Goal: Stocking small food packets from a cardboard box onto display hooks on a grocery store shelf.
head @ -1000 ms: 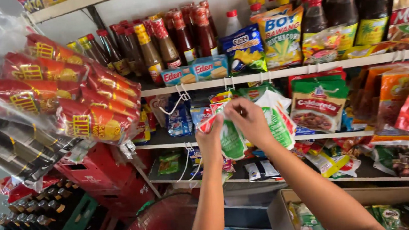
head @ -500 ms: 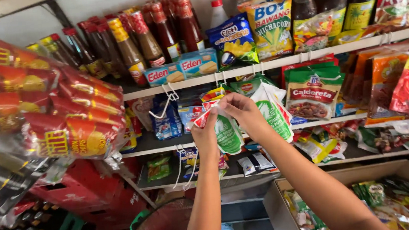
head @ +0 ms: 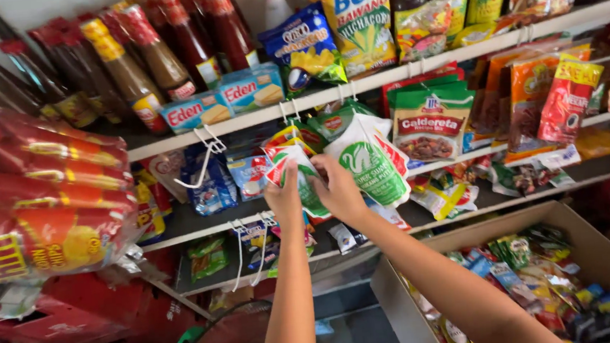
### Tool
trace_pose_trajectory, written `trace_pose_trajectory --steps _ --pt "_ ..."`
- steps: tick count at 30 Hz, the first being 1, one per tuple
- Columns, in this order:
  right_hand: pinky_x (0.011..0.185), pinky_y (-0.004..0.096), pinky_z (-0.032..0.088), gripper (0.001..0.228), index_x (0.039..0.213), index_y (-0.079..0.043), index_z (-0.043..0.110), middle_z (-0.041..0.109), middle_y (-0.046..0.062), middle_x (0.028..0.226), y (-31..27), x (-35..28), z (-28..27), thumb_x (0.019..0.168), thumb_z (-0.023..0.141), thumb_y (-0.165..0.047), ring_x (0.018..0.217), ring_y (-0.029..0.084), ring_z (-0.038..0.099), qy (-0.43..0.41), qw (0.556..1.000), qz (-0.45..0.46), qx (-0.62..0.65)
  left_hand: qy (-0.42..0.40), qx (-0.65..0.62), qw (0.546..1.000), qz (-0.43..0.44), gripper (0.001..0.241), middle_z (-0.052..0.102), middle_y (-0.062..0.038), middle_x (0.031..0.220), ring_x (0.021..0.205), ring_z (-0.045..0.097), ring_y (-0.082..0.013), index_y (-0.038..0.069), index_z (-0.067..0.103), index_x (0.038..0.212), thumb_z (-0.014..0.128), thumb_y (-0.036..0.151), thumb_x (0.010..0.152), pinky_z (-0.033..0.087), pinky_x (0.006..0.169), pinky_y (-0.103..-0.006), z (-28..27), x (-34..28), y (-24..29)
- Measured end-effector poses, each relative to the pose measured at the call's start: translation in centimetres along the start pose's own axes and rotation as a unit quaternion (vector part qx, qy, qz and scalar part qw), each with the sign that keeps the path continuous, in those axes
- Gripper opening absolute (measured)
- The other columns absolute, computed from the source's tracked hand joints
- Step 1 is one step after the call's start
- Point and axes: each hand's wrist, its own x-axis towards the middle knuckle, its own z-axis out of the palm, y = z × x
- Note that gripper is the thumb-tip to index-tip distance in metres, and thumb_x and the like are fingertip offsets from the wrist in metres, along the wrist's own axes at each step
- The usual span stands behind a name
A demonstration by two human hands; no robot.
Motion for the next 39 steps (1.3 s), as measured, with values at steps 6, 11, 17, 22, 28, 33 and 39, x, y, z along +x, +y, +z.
trace_pose_trajectory --steps 6,11,17,22,28,33,39 --pt "0.075 0.039 0.052 0.032 0.116 -0.001 0.057 0.064 0.017 0.099 2.1 -4.6 -0.1 0.091 0.075 -0.008 0.088 0.034 0.066 -0.021 0.998 0.000 -0.067 -0.029 -0.080 0.996 -0.024 0.029 0.065 0.001 0.083 0.070 0.051 -0.0055 -0.002 0.070 0.102 0.077 0.026 0.096 0.041 0.061 -0.0248 -2.1 -3.5 -3.5" --pt "0.067 0.035 0.052 0.037 0.120 -0.002 0.056 0.065 0.014 0.094 1.5 -7.3 -0.6 0.091 0.076 -0.014 0.079 0.026 0.067 -0.049 0.989 0.136 -0.026 -0.006 -0.055 0.995 -0.085 0.026 0.062 0.001 0.082 0.069 0.051 -0.0072 0.001 0.070 0.107 0.073 0.025 0.096 0.041 0.059 -0.0258 -3.1 -7.9 -6.4" --pt "0.073 0.032 0.056 0.028 0.121 -0.003 0.061 0.069 0.011 0.099 8.6 -17.9 -2.9 0.096 0.070 -0.012 0.086 0.020 0.071 -0.052 0.975 0.215 0.014 -0.030 -0.126 0.973 -0.193 0.023 0.069 -0.003 0.095 0.084 0.064 -0.0099 0.003 0.066 0.106 0.072 0.024 0.097 0.056 0.074 -0.0281 -3.0 -17.5 -17.1" --pt "0.072 0.034 0.056 0.014 0.111 -0.003 0.067 0.070 0.012 0.094 16.6 -30.4 -9.5 0.100 0.067 -0.011 0.083 0.021 0.070 -0.043 0.948 0.315 -0.023 -0.092 -0.019 0.952 -0.292 0.025 0.070 0.000 0.104 0.092 0.066 -0.0088 0.008 0.068 0.111 0.067 0.026 0.095 0.056 0.078 -0.0280 -1.0 -29.6 -25.2" --pt "0.068 0.032 0.055 0.016 0.107 -0.004 0.066 0.069 0.007 0.087 22.9 -45.8 -20.0 0.095 0.064 -0.014 0.077 0.017 0.068 -0.016 0.863 0.500 -0.065 -0.200 0.019 0.913 -0.354 0.022 0.070 -0.002 0.099 0.089 0.063 -0.0111 0.006 0.070 0.110 0.067 0.024 0.100 0.054 0.080 -0.0280 3.4 -44.9 -35.1" --pt "0.072 0.031 0.056 0.018 0.102 -0.003 0.070 0.073 0.006 0.086 31.1 -56.1 -27.0 0.097 0.066 -0.020 0.078 0.014 0.067 0.045 0.796 0.601 -0.053 -0.203 0.115 0.870 -0.434 0.029 0.076 -0.004 0.103 0.095 0.070 -0.0136 0.007 0.071 0.112 0.068 0.028 0.092 0.057 0.083 -0.0324 9.9 -53.0 -38.5" --pt "0.065 0.026 0.046 0.013 0.099 -0.004 0.063 0.057 -0.002 0.085 42.4 -63.4 -33.6 0.102 0.061 -0.016 0.075 0.009 0.053 0.101 0.799 0.576 0.142 -0.248 0.284 0.908 -0.183 0.066 0.063 -0.018 0.124 0.112 0.061 -0.0319 0.003 0.051 0.136 0.082 0.026 0.082 0.049 0.095 -0.0453 16.1 -51.7 -46.6"
